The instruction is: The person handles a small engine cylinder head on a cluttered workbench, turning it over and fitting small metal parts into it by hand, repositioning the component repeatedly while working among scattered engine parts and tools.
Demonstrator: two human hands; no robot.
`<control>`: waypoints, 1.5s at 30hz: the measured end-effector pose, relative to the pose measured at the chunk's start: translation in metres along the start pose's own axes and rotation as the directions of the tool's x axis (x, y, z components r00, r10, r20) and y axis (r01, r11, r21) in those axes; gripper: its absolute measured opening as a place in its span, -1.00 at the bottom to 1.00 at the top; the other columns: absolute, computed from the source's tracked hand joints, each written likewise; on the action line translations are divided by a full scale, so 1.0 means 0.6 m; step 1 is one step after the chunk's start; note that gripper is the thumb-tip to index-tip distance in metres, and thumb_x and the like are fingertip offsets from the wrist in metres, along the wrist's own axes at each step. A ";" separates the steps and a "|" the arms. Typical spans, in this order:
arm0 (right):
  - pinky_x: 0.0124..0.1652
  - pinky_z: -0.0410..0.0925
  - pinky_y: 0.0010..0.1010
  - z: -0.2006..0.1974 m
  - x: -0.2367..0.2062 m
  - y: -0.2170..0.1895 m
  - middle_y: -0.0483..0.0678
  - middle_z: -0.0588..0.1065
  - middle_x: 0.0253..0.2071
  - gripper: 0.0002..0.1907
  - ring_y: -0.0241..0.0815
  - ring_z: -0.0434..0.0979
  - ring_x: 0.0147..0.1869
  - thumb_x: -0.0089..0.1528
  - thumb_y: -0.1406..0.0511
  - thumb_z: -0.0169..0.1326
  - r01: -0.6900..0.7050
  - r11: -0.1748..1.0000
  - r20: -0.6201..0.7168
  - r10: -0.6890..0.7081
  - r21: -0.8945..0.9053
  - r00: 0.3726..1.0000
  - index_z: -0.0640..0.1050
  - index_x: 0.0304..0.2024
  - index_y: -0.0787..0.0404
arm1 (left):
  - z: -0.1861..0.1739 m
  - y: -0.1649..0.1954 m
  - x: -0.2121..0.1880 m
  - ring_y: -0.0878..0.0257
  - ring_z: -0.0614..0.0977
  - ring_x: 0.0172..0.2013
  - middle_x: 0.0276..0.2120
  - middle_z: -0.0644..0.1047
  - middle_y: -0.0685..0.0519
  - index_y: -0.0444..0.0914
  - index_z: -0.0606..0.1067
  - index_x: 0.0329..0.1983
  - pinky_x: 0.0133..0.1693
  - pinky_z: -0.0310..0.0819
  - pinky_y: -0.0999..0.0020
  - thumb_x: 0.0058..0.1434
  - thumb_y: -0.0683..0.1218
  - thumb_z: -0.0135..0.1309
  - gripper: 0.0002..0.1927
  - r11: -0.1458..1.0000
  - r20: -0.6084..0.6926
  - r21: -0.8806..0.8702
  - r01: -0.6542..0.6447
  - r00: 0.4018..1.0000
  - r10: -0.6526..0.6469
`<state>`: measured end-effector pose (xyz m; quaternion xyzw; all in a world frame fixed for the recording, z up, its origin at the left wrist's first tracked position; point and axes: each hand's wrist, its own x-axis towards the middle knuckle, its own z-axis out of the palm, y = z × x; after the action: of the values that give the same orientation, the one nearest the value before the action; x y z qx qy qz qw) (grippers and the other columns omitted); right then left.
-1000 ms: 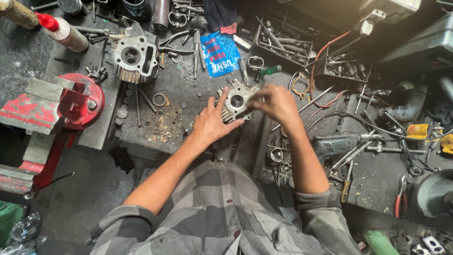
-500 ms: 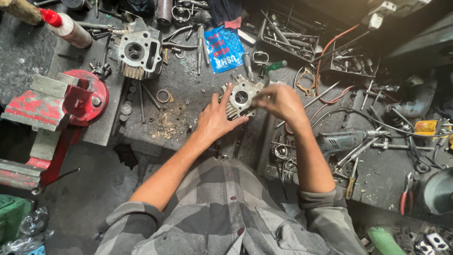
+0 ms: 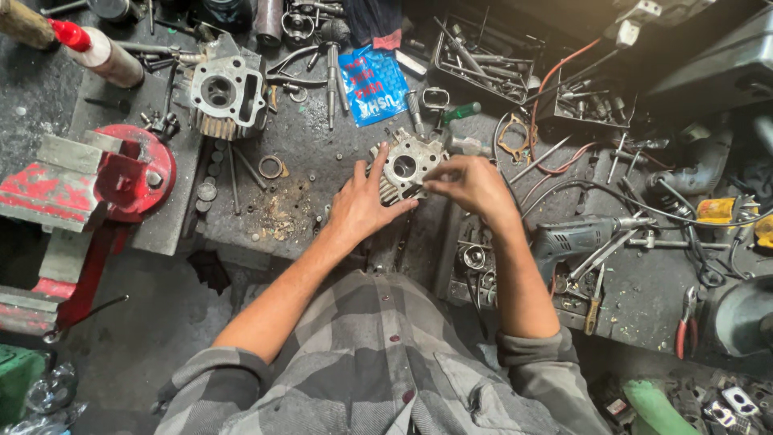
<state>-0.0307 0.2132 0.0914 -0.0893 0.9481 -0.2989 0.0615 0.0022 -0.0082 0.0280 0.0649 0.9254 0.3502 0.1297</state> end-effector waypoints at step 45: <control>-0.24 0.43 -0.53 0.171 -0.123 0.075 -0.14 0.56 -0.29 -0.81 -0.42 0.56 -0.24 0.33 0.30 0.14 -0.146 0.575 -0.058 0.322 0.805 0.945 0.53 -0.08 0.29 | -0.126 0.107 -0.017 -0.33 0.66 -0.33 -0.41 0.62 -0.30 0.11 0.29 0.46 -0.26 0.55 -0.20 0.22 0.37 0.05 -0.24 0.948 -0.020 0.296 0.119 0.993 -0.118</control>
<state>0.0531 0.2078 -0.0132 0.1040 0.7219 -0.6830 0.0392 -0.0079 -0.0099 0.1270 0.0274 0.9698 0.1990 0.1383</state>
